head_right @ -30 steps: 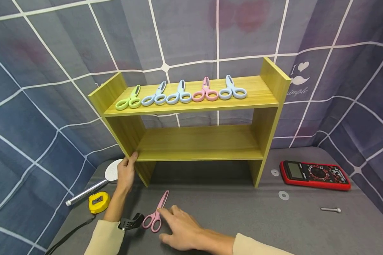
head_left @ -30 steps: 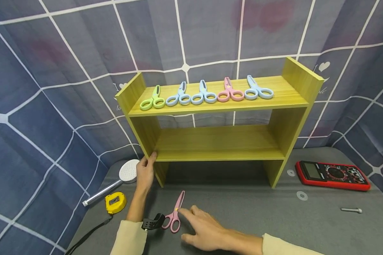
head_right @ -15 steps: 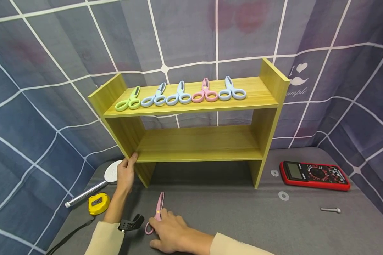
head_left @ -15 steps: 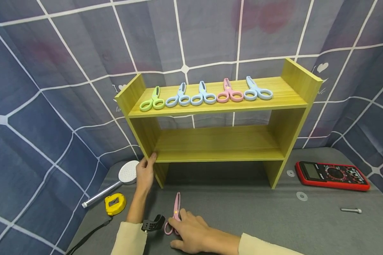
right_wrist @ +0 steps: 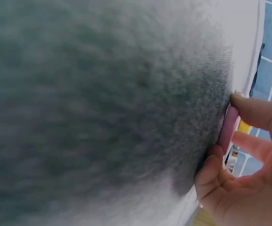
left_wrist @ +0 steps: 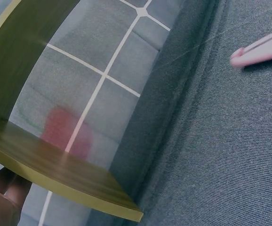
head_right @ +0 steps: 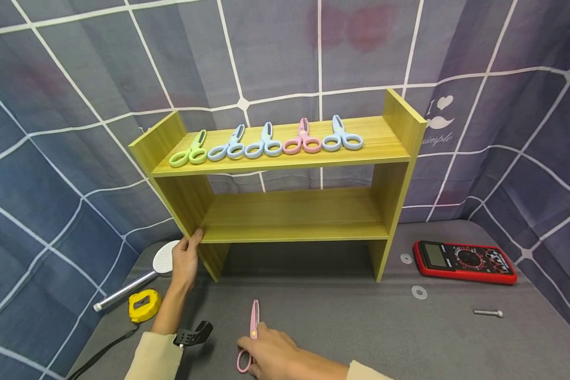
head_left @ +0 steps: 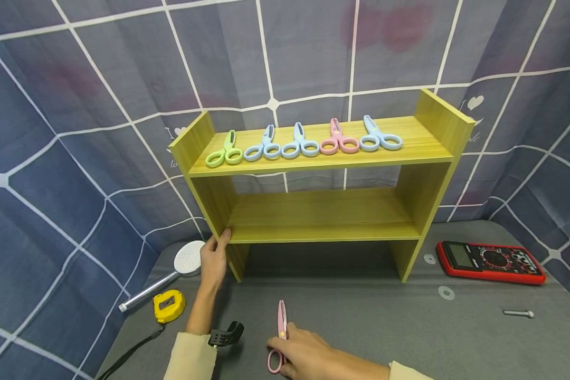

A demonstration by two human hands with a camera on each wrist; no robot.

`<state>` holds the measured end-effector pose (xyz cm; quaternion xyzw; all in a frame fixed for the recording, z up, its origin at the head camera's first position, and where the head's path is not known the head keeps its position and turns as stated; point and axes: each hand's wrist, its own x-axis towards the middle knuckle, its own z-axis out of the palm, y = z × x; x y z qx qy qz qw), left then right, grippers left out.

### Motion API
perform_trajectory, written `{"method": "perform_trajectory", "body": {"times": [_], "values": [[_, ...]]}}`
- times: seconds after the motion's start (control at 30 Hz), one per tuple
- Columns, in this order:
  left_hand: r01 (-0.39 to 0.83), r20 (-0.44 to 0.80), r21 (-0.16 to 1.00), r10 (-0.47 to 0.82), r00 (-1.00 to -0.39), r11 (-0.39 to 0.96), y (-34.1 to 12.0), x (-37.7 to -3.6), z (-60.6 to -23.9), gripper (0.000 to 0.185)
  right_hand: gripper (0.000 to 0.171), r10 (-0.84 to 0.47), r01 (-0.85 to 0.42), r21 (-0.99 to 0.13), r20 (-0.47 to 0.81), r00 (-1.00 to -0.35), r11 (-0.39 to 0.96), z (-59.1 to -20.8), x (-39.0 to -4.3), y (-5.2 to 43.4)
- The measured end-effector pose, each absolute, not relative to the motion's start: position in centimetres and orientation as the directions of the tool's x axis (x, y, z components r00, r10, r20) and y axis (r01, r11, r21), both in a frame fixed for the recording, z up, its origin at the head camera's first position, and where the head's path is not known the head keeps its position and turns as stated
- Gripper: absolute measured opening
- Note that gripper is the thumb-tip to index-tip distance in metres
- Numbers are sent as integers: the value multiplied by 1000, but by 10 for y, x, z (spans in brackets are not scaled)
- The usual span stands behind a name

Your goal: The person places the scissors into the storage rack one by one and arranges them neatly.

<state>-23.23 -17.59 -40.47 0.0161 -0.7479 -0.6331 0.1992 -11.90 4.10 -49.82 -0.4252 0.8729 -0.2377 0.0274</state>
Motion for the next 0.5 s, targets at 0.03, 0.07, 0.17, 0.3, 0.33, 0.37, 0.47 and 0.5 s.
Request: {"method": "perform_trajectory", "body": {"times": [0.03, 0.07, 0.17, 0.3, 0.33, 0.37, 0.47, 0.5], "values": [[223, 275, 953, -277, -921, 204, -177, -233, -405, 37, 32, -761, -736, -444, 163, -628, 512, -499, -119, 44], [223, 275, 953, -273, -922, 208, -177, -233, -406, 38, 32, -765, -736, -458, 166, -622, 498, -499, -118, 48], [229, 275, 955, -269, -923, 191, -183, -241, -417, 38, 31, -758, -708, -529, 174, -629, 467, -500, -116, 61], [236, 277, 956, -274, -921, 176, -189, -253, -435, 39, 30, -716, -702, -591, 277, -640, 399, -489, -110, 83], [237, 281, 954, -274, -920, 183, -189, -254, -437, 40, 31, -703, -711, -589, 314, -639, 384, -483, -107, 89], [239, 286, 952, -276, -918, 191, -190, -255, -439, 40, 33, -686, -737, -566, 370, -627, 369, -476, -105, 95], [251, 301, 947, -274, -914, 203, -191, -255, -440, 42, 41, -624, -802, -482, 518, -586, 353, -448, -98, 112], [248, 300, 946, -275, -913, 209, -189, -252, -435, 41, 43, -603, -821, -445, 560, -568, 358, -437, -96, 118]]}}
